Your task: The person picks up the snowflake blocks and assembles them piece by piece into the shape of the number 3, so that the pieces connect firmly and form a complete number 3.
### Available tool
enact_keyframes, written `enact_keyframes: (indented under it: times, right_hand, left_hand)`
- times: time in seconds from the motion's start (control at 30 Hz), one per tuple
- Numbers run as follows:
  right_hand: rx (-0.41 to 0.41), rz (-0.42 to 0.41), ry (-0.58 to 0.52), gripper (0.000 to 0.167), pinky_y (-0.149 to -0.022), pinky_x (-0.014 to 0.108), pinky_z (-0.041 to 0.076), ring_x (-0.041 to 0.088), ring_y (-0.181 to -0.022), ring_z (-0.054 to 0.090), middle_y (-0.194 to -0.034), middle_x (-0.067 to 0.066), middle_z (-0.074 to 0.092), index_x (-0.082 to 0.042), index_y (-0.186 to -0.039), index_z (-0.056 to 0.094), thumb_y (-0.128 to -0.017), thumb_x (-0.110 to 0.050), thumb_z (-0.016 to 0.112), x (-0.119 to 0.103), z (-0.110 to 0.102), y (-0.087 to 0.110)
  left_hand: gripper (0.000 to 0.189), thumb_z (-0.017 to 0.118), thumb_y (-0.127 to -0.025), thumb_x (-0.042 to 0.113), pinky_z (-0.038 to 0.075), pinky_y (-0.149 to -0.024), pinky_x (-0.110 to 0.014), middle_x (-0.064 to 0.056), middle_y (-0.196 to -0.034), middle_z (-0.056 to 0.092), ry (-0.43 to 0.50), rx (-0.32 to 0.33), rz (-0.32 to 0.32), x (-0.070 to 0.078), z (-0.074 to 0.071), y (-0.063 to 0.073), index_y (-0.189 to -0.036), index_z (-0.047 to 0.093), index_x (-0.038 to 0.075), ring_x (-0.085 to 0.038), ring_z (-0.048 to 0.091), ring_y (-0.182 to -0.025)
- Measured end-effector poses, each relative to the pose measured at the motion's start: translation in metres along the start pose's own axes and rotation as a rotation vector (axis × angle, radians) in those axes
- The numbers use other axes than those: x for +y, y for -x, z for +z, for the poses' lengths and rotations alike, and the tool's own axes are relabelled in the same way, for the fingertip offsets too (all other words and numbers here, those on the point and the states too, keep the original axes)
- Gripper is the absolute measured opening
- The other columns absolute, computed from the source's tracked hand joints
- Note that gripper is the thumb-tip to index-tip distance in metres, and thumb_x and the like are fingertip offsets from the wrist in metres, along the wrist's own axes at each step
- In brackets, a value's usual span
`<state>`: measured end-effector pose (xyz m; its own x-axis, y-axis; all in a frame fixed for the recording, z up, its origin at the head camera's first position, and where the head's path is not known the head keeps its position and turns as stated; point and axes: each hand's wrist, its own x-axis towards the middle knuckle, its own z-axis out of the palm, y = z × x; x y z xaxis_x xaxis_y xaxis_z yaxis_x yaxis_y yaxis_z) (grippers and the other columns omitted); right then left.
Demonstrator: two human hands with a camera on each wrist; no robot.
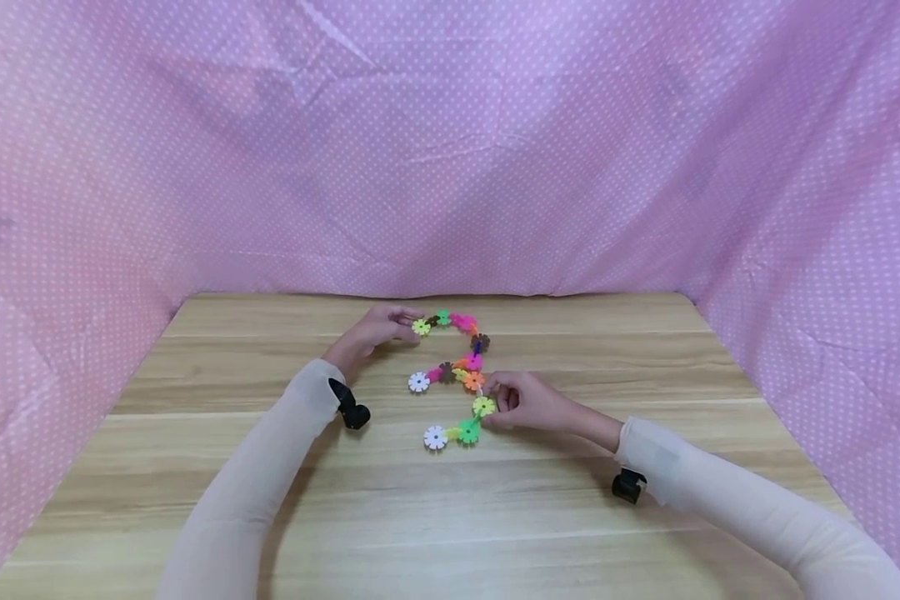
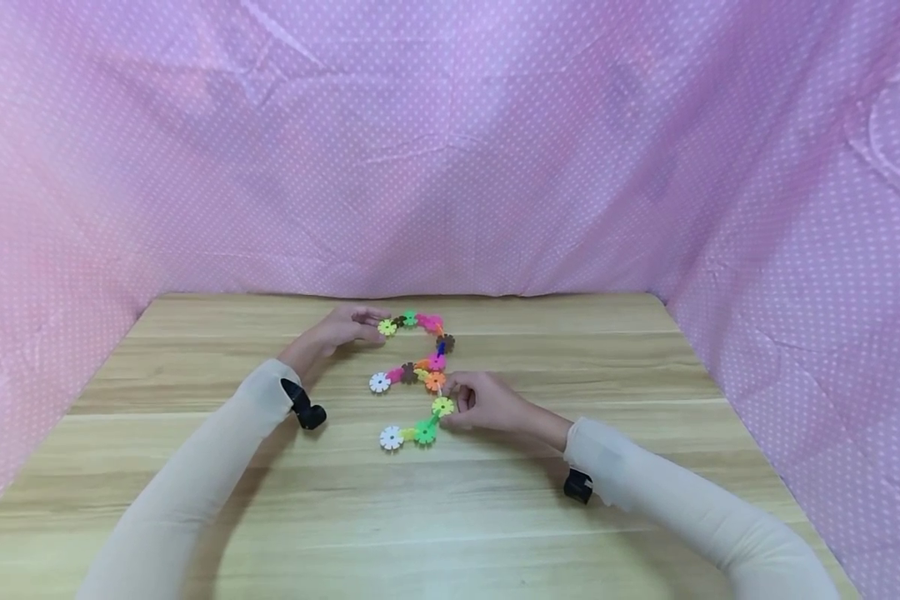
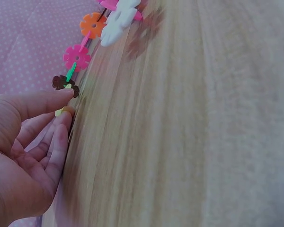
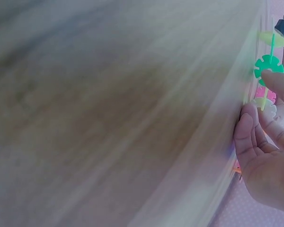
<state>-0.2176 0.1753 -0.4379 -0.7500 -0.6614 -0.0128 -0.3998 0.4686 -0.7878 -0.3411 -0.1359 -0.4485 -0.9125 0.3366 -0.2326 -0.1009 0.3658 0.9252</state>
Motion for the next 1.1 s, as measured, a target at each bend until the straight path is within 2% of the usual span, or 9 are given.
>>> enact_keyframes:
  times: [0.17, 0.3, 0.5, 0.7, 0.83, 0.93, 1.0, 1.1]
  right_hand:
    - [-0.02, 0.006, -0.003, 0.031, -0.059, 0.018, 0.047, 0.009, -0.066, 0.052, -0.075, 0.003, 0.061, -0.009, -0.112, 0.067, -0.087, -0.018, 0.082, 0.0, -0.001, 0.0]
    - [-0.043, 0.0, -0.015, 0.034, -0.06, 0.017, 0.047, 0.01, -0.067, 0.053, -0.076, 0.003, 0.062, -0.008, -0.115, 0.066, -0.087, -0.017, 0.083, 0.0, -0.002, -0.003]
    - [-0.071, 0.003, -0.024, 0.037, -0.061, 0.017, 0.049, 0.01, -0.071, 0.057, -0.08, 0.006, 0.064, -0.007, -0.119, 0.065, -0.087, -0.015, 0.082, 0.002, -0.006, -0.006]
    - [-0.155, 0.009, -0.061, 0.042, -0.063, 0.017, 0.051, 0.011, -0.074, 0.06, -0.086, 0.01, 0.068, -0.003, -0.125, 0.062, -0.088, -0.011, 0.08, 0.004, -0.018, -0.01]
    - [-0.216, 0.004, -0.055, 0.045, -0.064, 0.019, 0.054, 0.013, -0.075, 0.063, -0.086, 0.012, 0.069, -0.001, -0.129, 0.059, -0.089, -0.01, 0.078, 0.004, -0.029, -0.011]
    - [-0.247, 0.048, -0.063, 0.05, -0.066, 0.022, 0.055, 0.016, -0.076, 0.065, -0.088, 0.014, 0.07, -0.001, -0.133, 0.057, -0.09, -0.01, 0.078, 0.001, -0.039, -0.01]
    - [-0.259, 0.087, -0.071, 0.051, -0.068, 0.025, 0.056, 0.02, -0.078, 0.066, -0.09, 0.014, 0.07, -0.001, -0.135, 0.056, -0.09, -0.011, 0.078, -0.001, -0.046, -0.008]
    - [-0.271, 0.133, -0.091, 0.051, -0.071, 0.032, 0.059, 0.031, -0.081, 0.069, -0.095, 0.016, 0.071, 0.0, -0.137, 0.054, -0.092, -0.012, 0.076, -0.002, -0.057, -0.007]
  left_hand:
    - [0.061, 0.077, -0.085, 0.002, 0.05, -0.107, -0.036, -0.015, -0.143, 0.059, 0.022, -0.003, 0.0, -0.002, 0.0, 0.001, -0.143, 0.057, 0.009, -0.027, 0.056, -0.125]
    - [0.061, 0.075, -0.087, 0.004, 0.043, -0.117, -0.043, -0.015, -0.148, 0.055, 0.029, -0.015, -0.006, -0.004, -0.004, 0.005, -0.145, 0.054, 0.007, -0.032, 0.053, -0.133]
    - [0.063, 0.074, -0.089, 0.005, 0.041, -0.12, -0.045, -0.019, -0.149, 0.053, 0.034, -0.039, 0.009, -0.006, -0.013, 0.011, -0.147, 0.05, 0.004, -0.035, 0.052, -0.136]
    - [0.057, 0.068, -0.095, 0.008, 0.043, -0.118, -0.044, -0.023, -0.146, 0.055, -0.016, -0.066, 0.032, -0.004, -0.025, 0.023, -0.147, 0.048, -0.002, -0.035, 0.054, -0.135]
    - [0.05, 0.061, -0.099, 0.009, 0.046, -0.116, -0.043, -0.024, -0.144, 0.055, -0.049, -0.079, 0.006, -0.003, -0.032, 0.031, -0.145, 0.048, -0.005, -0.033, 0.056, -0.131]
    - [0.048, 0.058, -0.1, 0.009, 0.05, -0.112, -0.042, -0.027, -0.142, 0.055, -0.083, -0.104, -0.003, -0.001, -0.036, 0.035, -0.143, 0.047, -0.009, -0.032, 0.059, -0.125]
    - [0.047, 0.058, -0.1, 0.009, 0.054, -0.105, -0.037, -0.025, -0.136, 0.059, -0.121, -0.108, -0.008, 0.001, -0.038, 0.038, -0.142, 0.049, -0.01, -0.028, 0.062, -0.118]
    - [0.045, 0.057, -0.1, 0.008, 0.057, -0.09, -0.027, -0.018, -0.117, 0.066, -0.162, -0.122, -0.013, 0.004, -0.038, 0.04, -0.139, 0.051, -0.012, -0.018, 0.062, -0.1]
